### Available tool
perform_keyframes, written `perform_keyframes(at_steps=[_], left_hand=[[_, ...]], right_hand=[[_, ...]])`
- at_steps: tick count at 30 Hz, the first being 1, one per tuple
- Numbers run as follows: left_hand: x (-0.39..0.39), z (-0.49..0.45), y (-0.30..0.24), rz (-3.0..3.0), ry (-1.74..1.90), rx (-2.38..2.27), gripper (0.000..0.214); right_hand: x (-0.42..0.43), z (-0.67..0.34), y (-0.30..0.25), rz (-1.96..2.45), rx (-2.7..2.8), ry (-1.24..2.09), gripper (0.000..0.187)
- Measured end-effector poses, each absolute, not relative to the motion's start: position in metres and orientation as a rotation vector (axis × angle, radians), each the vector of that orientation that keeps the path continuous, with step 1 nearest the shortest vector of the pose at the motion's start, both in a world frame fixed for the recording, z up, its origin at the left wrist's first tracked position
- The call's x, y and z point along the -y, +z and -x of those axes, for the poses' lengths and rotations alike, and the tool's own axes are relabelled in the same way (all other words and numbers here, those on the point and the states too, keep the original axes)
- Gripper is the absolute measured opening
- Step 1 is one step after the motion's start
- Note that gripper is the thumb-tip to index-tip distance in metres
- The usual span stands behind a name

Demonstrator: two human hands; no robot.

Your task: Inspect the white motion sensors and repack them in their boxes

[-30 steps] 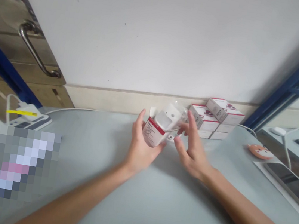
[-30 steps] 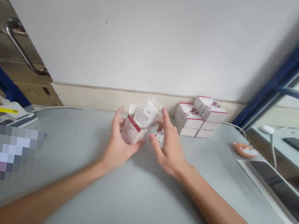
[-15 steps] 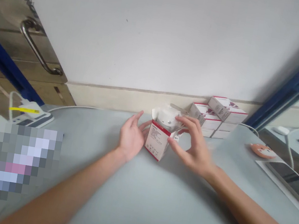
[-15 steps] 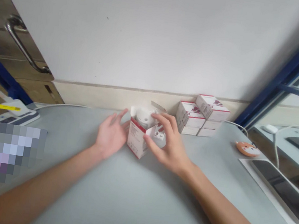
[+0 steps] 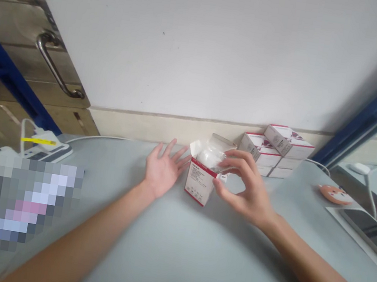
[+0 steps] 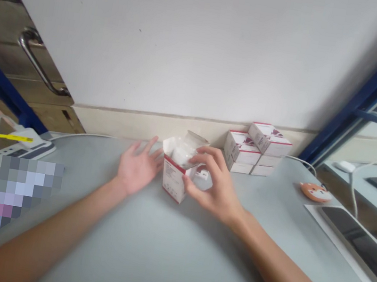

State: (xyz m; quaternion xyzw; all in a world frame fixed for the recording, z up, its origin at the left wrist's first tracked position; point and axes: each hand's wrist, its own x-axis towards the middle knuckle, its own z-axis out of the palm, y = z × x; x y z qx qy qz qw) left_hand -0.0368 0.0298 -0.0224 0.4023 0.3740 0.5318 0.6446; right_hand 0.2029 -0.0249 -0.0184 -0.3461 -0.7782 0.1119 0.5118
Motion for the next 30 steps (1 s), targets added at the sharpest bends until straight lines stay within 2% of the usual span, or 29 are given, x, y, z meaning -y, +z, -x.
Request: perform_keyframes(at_steps=[6, 8, 11, 13, 17, 20, 23, 26, 30], left_hand=[[-0.024, 0.031, -0.017, -0.846, 1.313, -0.873, 0.073], [-0.02, 0.028, -0.013, -0.823, 1.422, -0.878, 0.062], [-0.009, 0.02, -0.007, -0.904, 1.587, -0.874, 0.036], [-0.001, 0.013, -0.007, -1.052, 1.613, -0.833, 0.029], [0.009, 0.006, -0.018, -1.463, 1.616, -0.834, 0.031], [0.01, 0.009, -0.027, -1.881, 1.753, -0.894, 0.034], [0.01, 0.015, -0.027, -2.267, 1.806, -0.897, 0.036], [0.012, 0.018, -0.023, -2.483, 1.703, -0.954, 0.035], [0.014, 0.018, -0.021, -2.577, 1.637, -0.982, 0.031]], right_hand=[[0.029, -0.203, -0.011, 0.834, 1.922, 0.349, 0.021], [0.03, -0.203, -0.011, 0.823, 1.944, 0.331, 0.025], [0.03, -0.202, -0.013, 0.822, 1.929, 0.3, 0.045], [0.03, -0.201, -0.014, 0.828, 1.94, 0.301, 0.046], [0.032, -0.2, -0.012, 0.837, 1.956, 0.284, 0.029], [0.033, -0.203, -0.008, 0.827, 1.977, 0.291, 0.024], [0.033, -0.207, -0.006, 0.804, 2.013, 0.326, 0.023], [0.033, -0.208, -0.005, 0.792, 2.023, 0.331, 0.023], [0.033, -0.204, -0.008, 0.785, 2.031, 0.27, 0.034]])
